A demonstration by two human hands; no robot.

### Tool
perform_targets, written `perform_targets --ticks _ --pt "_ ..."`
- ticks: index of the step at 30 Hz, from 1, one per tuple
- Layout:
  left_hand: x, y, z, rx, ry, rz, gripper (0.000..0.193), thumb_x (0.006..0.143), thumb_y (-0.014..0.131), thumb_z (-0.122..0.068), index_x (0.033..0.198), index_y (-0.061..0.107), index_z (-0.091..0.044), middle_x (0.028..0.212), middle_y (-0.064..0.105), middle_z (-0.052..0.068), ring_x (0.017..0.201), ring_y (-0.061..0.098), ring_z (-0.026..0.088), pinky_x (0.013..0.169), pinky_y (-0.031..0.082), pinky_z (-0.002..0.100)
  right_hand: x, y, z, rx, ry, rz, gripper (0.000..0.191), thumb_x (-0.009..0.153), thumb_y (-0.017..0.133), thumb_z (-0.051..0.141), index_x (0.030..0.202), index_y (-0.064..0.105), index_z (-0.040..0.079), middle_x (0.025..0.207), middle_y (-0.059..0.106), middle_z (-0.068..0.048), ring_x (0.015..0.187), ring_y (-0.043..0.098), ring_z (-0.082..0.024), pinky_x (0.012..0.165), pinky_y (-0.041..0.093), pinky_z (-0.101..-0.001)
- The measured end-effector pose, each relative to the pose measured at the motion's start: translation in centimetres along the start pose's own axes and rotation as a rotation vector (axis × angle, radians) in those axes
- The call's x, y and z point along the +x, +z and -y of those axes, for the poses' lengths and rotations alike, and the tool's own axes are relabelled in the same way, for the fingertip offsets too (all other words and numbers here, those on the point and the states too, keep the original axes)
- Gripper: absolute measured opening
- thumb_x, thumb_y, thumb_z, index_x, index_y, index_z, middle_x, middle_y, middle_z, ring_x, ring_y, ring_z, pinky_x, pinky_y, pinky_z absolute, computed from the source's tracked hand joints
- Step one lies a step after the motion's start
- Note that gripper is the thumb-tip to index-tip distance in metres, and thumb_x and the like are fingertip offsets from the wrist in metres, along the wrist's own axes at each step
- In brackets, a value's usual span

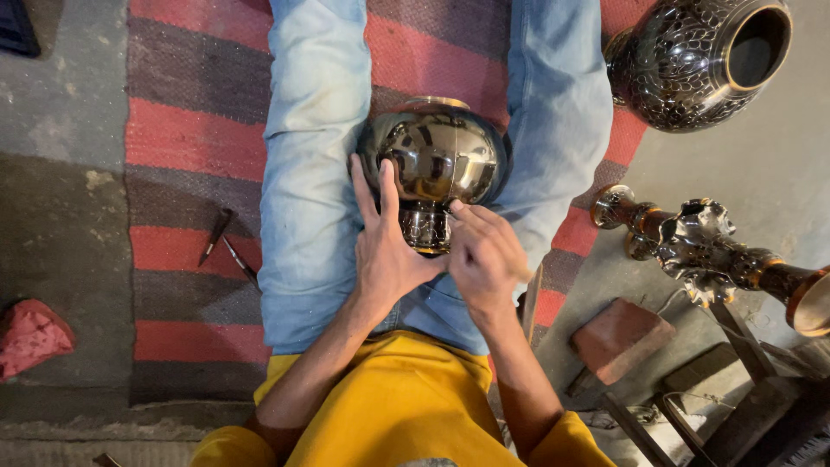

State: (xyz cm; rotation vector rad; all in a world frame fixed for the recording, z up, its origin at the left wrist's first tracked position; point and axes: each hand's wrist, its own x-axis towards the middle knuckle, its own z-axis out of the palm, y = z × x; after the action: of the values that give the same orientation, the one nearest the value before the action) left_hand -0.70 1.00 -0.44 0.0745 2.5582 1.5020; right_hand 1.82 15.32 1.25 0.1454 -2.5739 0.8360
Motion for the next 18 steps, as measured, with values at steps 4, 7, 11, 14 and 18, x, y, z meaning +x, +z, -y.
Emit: perform_targets --ticks 4,7,11,14,18 --pt "-0.1 -0.8 1.1 -0.013 0.151 -0.045 0.146 0.060 0.096 -0.047 0.165 0.001 -0.011 0.164 0.000 0.037 0.141 0.040 0.064 0.103 0.054 0.058 -0.3 0.7 -1.9 0.396 0.334 -0.172 0.013 0.098 0.073 -0.011 0.098 0.063 -0.002 0.107 0.075 -0.014 0.102 0.075 -0.020 0.095 0.063 -0.0344" --pt "-0.5 -1.1 0.8 0.009 0.116 0.007 0.144 0.066 0.097 -0.050 0.166 0.001 -0.010 0.166 -0.002 0.039 0.138 0.045 0.063 0.101 0.056 0.055 0.7 1.4 -4.5 0.540 0.550 -0.302 0.015 0.101 0.072 -0.007 0.101 0.060 0.000 0.109 0.076 -0.019 0.103 0.073 -0.018 0.095 0.060 -0.0299" --pt "-1.4 0.0 -1.2 0.271 0.072 0.071 0.137 0.060 0.098 -0.054 0.161 0.013 -0.014 0.164 0.000 0.040 0.117 0.058 0.060 0.087 0.057 0.056 1.3 1.3 -5.7 0.738 0.700 -0.280 0.014 0.103 0.067 -0.006 0.107 0.056 0.001 0.120 0.074 -0.024 0.112 0.073 -0.022 0.099 0.059 -0.0287" --pt "-0.8 0.4 -1.0 0.324 -0.038 0.106 0.131 0.055 0.097 -0.055 0.153 0.022 -0.015 0.160 0.000 0.043 0.114 0.061 0.061 0.079 0.059 0.055 1.0 1.1 -4.8 0.711 0.685 -0.251 0.015 0.102 0.066 -0.007 0.108 0.054 0.000 0.121 0.073 -0.026 0.116 0.073 -0.023 0.100 0.058 -0.0291" --pt "0.2 0.3 1.3 0.140 0.033 0.001 0.131 0.061 0.097 -0.052 0.151 0.016 -0.002 0.157 -0.004 0.050 0.119 0.054 0.065 0.084 0.058 0.056 1.1 0.9 -3.9 0.716 0.684 -0.253 0.015 0.103 0.065 -0.007 0.108 0.054 -0.001 0.118 0.073 -0.027 0.113 0.073 -0.024 0.104 0.059 -0.0316"
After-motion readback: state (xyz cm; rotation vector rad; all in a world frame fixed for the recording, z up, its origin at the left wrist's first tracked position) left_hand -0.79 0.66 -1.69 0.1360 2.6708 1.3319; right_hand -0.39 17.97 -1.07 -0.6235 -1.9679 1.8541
